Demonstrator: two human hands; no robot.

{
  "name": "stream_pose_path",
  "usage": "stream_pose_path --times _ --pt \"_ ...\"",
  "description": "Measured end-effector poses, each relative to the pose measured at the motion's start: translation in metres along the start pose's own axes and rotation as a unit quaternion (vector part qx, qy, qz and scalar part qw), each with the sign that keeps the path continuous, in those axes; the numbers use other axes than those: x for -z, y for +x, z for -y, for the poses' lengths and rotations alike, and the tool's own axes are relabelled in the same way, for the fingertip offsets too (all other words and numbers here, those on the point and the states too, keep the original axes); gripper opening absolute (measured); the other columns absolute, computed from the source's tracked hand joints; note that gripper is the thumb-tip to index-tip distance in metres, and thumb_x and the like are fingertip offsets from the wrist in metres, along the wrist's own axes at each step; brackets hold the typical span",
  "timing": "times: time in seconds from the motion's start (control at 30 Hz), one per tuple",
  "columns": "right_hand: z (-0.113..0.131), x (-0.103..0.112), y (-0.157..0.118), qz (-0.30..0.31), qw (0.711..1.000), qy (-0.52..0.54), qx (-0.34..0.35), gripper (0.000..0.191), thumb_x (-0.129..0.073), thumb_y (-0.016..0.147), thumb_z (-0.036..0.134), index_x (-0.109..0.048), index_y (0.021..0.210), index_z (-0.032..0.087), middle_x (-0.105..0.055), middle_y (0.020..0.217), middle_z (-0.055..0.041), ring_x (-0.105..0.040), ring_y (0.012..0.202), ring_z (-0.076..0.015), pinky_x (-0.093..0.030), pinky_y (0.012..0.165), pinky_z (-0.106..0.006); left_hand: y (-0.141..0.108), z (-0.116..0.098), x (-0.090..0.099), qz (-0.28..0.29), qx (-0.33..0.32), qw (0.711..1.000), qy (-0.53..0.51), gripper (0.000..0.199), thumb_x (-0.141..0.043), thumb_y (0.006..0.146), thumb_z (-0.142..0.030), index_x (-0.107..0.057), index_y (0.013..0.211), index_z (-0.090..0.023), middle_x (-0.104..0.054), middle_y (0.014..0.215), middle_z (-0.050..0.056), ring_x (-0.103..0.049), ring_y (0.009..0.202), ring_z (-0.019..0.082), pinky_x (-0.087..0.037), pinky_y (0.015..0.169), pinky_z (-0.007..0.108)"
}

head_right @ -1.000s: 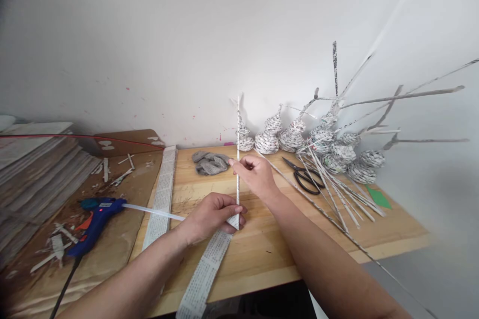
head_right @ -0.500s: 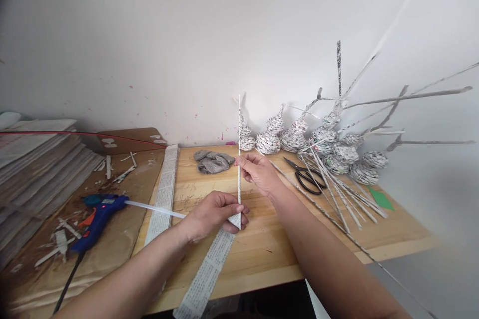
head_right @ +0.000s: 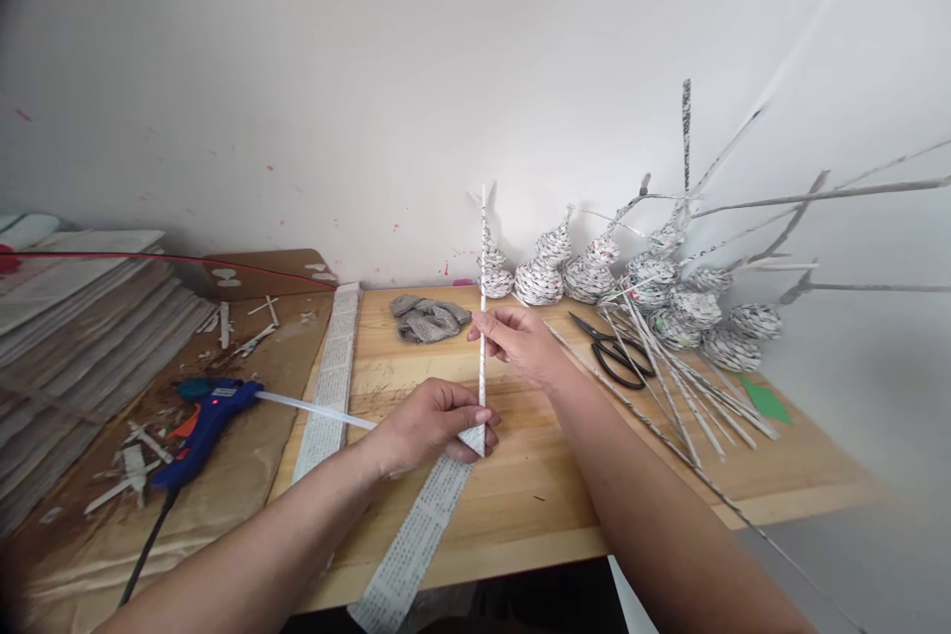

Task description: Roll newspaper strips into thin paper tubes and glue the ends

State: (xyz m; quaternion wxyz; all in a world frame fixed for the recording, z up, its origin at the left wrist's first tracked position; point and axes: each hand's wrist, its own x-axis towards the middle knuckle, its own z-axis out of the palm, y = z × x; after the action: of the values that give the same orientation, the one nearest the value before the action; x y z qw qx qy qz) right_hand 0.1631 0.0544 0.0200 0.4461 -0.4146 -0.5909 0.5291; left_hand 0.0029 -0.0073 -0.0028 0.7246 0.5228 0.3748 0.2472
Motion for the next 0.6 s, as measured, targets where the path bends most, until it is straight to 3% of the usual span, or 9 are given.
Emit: stream_pose_path --times 0.13,0.3,0.43,0.6 --pt "-0.0007 -0.0004 -0.0004 -0.047 0.996 -0.046 0.052 0.033 -0.069 0.072 0.046 -0.064 0.061 0.015 -0.051 0.054 0.0011 -0.038 0.049 -0.0069 -0.026 0.045 -0.022 -0.0015 -0.0009 -0.0002 0.008 -0.009 1.000 0.009 0.031 -0.063 0.073 -0.039 -0.067 0.080 -0.009 -0.067 0.077 0.010 -0.062 0.069 0.017 -0.052 0.062 0.031" --pt "-0.0047 0.0022 0.0005 0.033 0.996 0.076 -0.027 0.030 -0.064 0.077 0.046 -0.068 0.074 0.016 -0.047 0.054 0.0017 -0.037 0.047 -0.0066 -0.024 0.044 -0.022 -0.0015 -0.0014 0.0001 0.004 -0.009 1.000 0.003 0.032 -0.063 0.073 -0.040 -0.067 0.080 -0.009 -0.068 0.078 0.010 -0.062 0.070 0.017 -0.052 0.063 0.030" --pt "-0.0052 0.0032 0.0009 -0.002 0.996 0.087 -0.006 0.026 -0.070 0.073 0.040 -0.066 0.066 0.016 -0.044 0.051 0.0028 -0.033 0.045 -0.0052 -0.020 0.041 -0.021 -0.0020 -0.0025 -0.0005 0.013 -0.015 1.000 0.010 0.030 -0.063 0.073 -0.039 -0.068 0.079 -0.010 -0.068 0.079 0.010 -0.062 0.070 0.016 -0.052 0.062 0.030" --pt "-0.0029 0.0017 -0.0005 0.030 0.996 0.083 -0.012 0.029 -0.067 0.075 0.045 -0.070 0.074 0.016 -0.050 0.057 0.0002 -0.038 0.048 -0.0065 -0.025 0.043 -0.021 -0.0022 -0.0010 0.0004 0.016 -0.016 1.000 0.008 0.029 -0.063 0.074 -0.039 -0.068 0.078 -0.010 -0.067 0.077 0.009 -0.062 0.070 0.016 -0.053 0.062 0.030"
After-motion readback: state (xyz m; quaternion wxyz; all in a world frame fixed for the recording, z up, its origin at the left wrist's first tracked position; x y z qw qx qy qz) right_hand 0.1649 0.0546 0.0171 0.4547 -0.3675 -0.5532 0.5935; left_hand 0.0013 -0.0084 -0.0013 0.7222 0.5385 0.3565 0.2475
